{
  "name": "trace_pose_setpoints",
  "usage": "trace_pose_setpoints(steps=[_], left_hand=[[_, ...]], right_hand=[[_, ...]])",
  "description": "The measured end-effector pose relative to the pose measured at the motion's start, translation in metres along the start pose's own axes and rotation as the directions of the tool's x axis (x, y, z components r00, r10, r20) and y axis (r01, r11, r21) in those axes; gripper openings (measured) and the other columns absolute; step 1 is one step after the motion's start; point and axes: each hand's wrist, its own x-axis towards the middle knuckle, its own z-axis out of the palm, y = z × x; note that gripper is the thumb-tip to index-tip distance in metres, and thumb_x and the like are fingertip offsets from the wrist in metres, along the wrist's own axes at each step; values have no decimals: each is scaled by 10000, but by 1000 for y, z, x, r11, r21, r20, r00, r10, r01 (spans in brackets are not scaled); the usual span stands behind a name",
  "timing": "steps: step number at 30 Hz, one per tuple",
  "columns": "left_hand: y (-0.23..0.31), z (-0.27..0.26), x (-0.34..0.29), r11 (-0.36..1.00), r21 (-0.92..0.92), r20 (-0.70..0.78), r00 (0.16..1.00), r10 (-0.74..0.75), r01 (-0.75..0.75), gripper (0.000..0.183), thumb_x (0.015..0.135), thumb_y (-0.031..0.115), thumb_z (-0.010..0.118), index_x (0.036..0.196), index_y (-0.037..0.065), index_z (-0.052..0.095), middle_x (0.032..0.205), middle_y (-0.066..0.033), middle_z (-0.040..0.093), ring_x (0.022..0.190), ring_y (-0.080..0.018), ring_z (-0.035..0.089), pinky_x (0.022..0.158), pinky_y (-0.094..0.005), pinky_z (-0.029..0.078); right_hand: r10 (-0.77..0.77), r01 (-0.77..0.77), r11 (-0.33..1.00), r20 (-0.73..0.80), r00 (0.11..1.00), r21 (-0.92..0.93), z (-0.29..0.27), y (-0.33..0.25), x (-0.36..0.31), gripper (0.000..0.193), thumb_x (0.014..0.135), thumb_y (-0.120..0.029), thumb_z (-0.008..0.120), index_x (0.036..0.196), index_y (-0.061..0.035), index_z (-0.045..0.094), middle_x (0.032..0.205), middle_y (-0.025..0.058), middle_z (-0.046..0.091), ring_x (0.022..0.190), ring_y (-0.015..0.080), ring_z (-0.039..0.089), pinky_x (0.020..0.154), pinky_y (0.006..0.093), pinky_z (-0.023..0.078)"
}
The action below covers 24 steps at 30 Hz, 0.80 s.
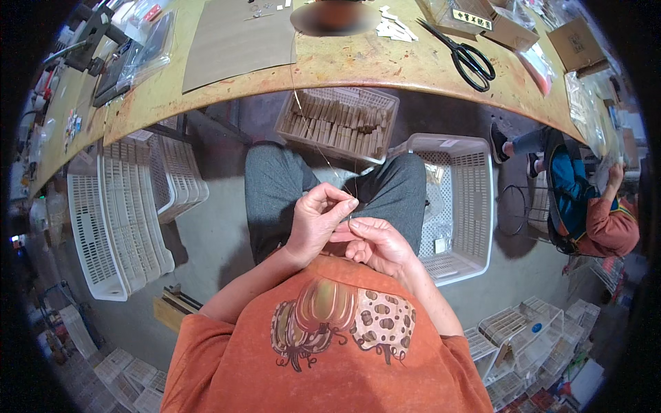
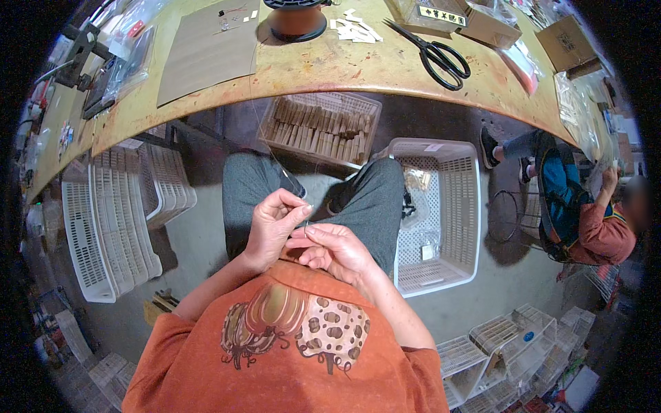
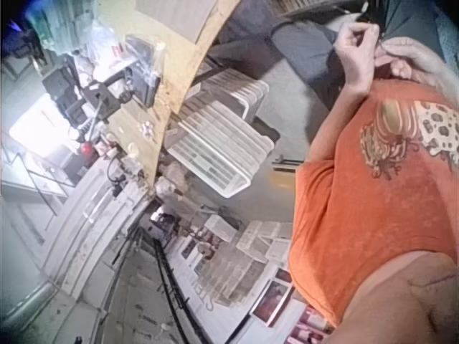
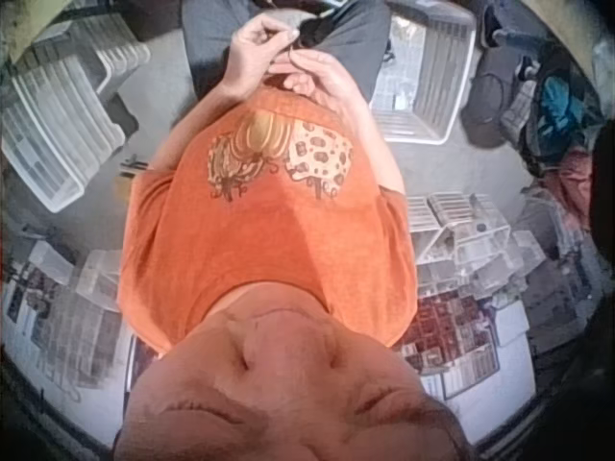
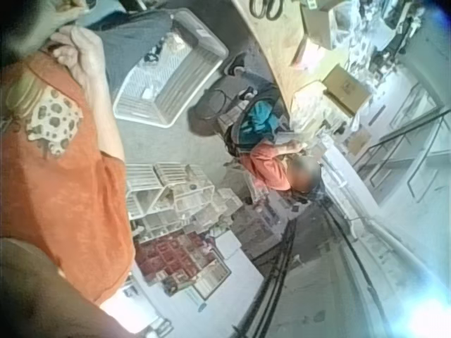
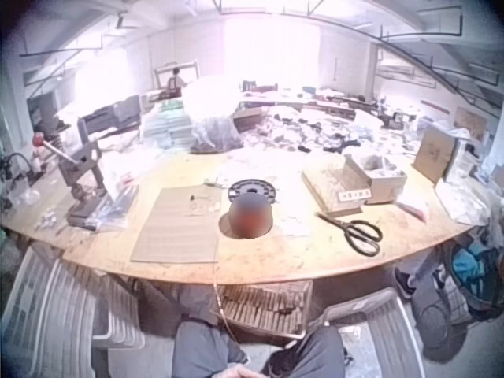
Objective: The person measures and cuts a length of copper wire, then repeatedly wraps the wire around small cylindrical components. The person uses a ruler and scissors to prepare the wire and places the wrapped components on the work surface.
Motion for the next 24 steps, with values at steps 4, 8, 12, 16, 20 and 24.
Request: trace_pose_setpoints(steps=[4, 8, 12, 16, 20, 24], left_hand=[[-3, -2, 1, 1000, -2, 14, 1000, 4, -4, 73, 828, 11, 622, 832, 48, 559, 746, 36, 547, 675, -11, 481, 598, -163, 398], [-2, 0, 2, 999, -37, 21, 1000, 1, -1, 65, 848, 35, 603, 897, 39, 560, 784, 15, 552, 664, -28, 492, 603, -168, 408], [1, -13, 0, 900, -286, 209, 938, -276, 328, 111, 891, 74, 542, 986, 18, 553, 819, -24, 555, 661, -70, 529, 601, -192, 438], [3, -23, -1, 785, -266, 507, 774, -380, 560, 119, 908, 91, 504, 962, 9, 572, 743, -48, 568, 639, -102, 538, 561, -235, 459], [-2, -28, -1, 926, -17, 380, 859, -343, 377, 101, 880, 106, 567, 886, 15, 611, 736, -26, 587, 629, -71, 506, 577, -211, 424], [2, -21, -7, 932, -101, 279, 909, -310, 349, 92, 875, 106, 580, 861, 24, 620, 765, -19, 605, 631, -56, 492, 587, -200, 409]], right_hand=[[-5, 4, 999, 14, 1000, 32, -2, 2, 2, 274, 914, -174, 504, 1046, 54, 578, 952, 191, 646, 662, 162, 657, 568, 213, 547], [-72, 72, 997, 40, 997, 8, -4, 4, 3, 207, 907, -155, 514, 946, 27, 603, 871, 173, 659, 612, 138, 641, 544, 201, 531], [-106, 104, 987, -8, 994, -122, 1, 2, -1, 175, 899, -146, 522, 872, 1, 613, 798, 124, 665, 551, 102, 604, 490, 176, 477], [-112, 103, 969, -29, 993, -223, 8, 3, -6, 169, 891, -160, 537, 837, -22, 618, 724, 68, 646, 521, 78, 562, 486, 167, 428], [-151, 130, 931, -37, 988, -340, 9, 3, -11, 164, 886, -154, 538, 804, -31, 610, 666, 24, 605, 536, 60, 522, 517, 185, 417], [-311, 240, 794, -33, 950, -559, 14, 5, -15, 169, 880, -122, 537, 749, -25, 582, 644, -3, 568, 561, 51, 485, 524, 208, 404]])
